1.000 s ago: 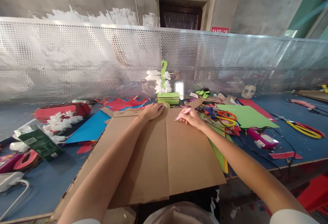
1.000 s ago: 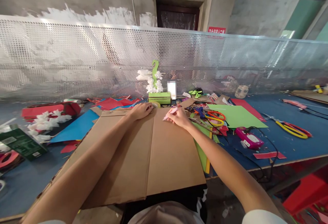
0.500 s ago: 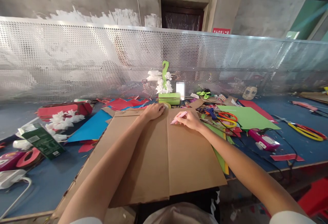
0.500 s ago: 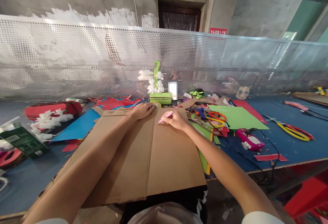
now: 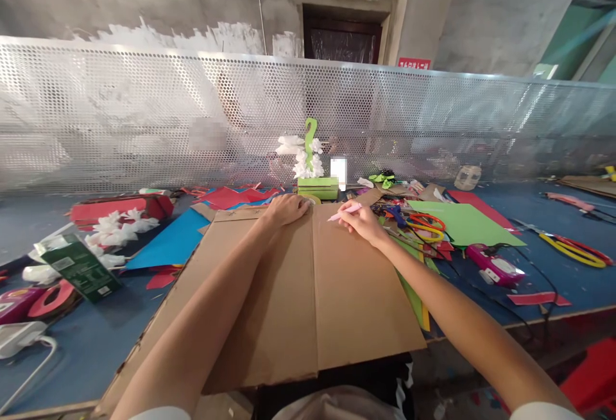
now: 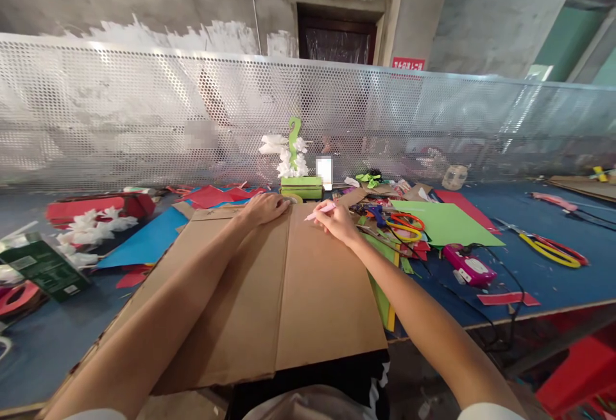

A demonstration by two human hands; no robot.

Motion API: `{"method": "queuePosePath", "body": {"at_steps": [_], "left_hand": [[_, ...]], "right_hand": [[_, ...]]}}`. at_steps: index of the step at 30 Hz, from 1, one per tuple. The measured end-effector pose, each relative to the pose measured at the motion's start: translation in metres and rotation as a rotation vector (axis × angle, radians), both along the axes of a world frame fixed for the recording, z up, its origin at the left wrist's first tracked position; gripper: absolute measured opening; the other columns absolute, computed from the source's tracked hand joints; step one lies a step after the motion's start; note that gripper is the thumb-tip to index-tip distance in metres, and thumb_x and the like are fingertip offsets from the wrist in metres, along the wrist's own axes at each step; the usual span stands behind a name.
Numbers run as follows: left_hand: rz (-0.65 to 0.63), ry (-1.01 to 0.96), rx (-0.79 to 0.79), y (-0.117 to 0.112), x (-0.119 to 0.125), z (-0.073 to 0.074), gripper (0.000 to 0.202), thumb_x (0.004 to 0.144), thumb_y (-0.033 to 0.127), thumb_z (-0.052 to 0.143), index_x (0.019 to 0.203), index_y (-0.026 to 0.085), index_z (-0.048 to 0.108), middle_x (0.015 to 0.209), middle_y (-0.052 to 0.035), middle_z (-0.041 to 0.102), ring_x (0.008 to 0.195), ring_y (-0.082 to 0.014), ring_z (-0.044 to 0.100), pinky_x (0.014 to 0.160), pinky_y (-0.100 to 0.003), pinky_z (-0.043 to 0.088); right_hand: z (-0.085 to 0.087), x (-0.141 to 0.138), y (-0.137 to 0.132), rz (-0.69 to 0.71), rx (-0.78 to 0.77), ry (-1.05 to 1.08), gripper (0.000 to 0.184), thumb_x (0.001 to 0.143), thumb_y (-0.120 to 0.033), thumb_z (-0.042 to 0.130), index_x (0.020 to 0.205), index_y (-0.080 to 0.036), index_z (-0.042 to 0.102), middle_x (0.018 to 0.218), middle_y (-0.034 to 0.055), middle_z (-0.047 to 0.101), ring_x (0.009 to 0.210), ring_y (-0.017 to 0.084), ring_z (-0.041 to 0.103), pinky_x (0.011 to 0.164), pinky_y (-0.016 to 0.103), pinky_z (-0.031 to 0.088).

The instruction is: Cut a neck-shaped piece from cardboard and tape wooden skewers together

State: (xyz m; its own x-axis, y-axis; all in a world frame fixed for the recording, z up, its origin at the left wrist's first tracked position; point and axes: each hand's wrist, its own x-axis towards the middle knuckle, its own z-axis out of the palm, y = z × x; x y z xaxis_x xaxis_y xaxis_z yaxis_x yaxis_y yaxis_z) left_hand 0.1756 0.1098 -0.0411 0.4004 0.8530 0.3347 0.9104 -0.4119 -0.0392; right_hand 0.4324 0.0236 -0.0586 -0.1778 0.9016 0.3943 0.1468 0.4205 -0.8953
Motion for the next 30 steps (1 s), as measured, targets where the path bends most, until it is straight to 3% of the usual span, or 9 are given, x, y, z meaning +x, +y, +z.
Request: {"method": "queuePosePath", "body": {"at_steps": [7, 15, 21, 25, 30], "left_hand": [[0.115, -0.029, -0.020, 0.017, -0.027, -0.001, 0.054, 0.101, 0.055, 0.034, 0.092, 0.021, 0.074, 0.101, -0.0157, 0.078, 0.098, -0.0331, 0.074, 0.083, -0.039, 0.054], [0.082, -0.011, -0.030, 0.023, -0.034, -0.007, 0.051, 0.102, 0.048, 0.031, 0.096, 0.020, 0.073, 0.109, -0.0154, 0.078, 0.103, -0.0311, 0.073, 0.084, -0.037, 0.054], [0.078, -0.033, -0.049, 0.024, -0.035, -0.007, 0.050, 0.102, 0.048, 0.032, 0.099, 0.020, 0.074, 0.109, -0.0155, 0.077, 0.104, -0.0325, 0.073, 0.085, -0.038, 0.054], [0.070, -0.059, -0.048, 0.024, -0.035, -0.008, 0.049, 0.102, 0.048, 0.033, 0.097, 0.020, 0.074, 0.110, -0.0152, 0.077, 0.103, -0.0321, 0.073, 0.084, -0.039, 0.054], [0.087, -0.066, -0.040, 0.026, -0.036, -0.010, 0.049, 0.101, 0.049, 0.034, 0.098, 0.022, 0.075, 0.108, -0.0136, 0.078, 0.102, -0.0307, 0.073, 0.084, -0.037, 0.054]], "right_hand": [[0.002, 0.000, -0.002, 0.009, -0.008, -0.044, 0.034, 0.085, -0.048, 0.072, 0.098, -0.016, 0.069, 0.085, 0.0096, 0.078, 0.066, 0.015, 0.065, 0.056, 0.025, 0.055], [-0.010, -0.009, 0.007, 0.013, -0.018, -0.108, 0.039, 0.086, -0.048, 0.069, 0.106, -0.016, 0.071, 0.094, 0.0118, 0.079, 0.067, 0.015, 0.065, 0.048, 0.022, 0.053], [-0.010, -0.006, 0.009, 0.080, -0.047, -0.088, 0.034, 0.084, -0.049, 0.068, 0.089, -0.016, 0.072, 0.079, 0.0086, 0.077, 0.067, 0.015, 0.066, 0.049, 0.021, 0.051], [-0.013, -0.006, 0.010, 0.053, -0.047, -0.064, 0.035, 0.083, -0.048, 0.070, 0.097, -0.016, 0.073, 0.084, 0.0084, 0.078, 0.067, 0.015, 0.066, 0.048, 0.021, 0.051], [-0.012, -0.010, 0.012, 0.086, -0.037, -0.065, 0.032, 0.085, -0.048, 0.069, 0.090, -0.016, 0.071, 0.080, 0.0075, 0.076, 0.067, 0.015, 0.066, 0.048, 0.021, 0.052]]}}
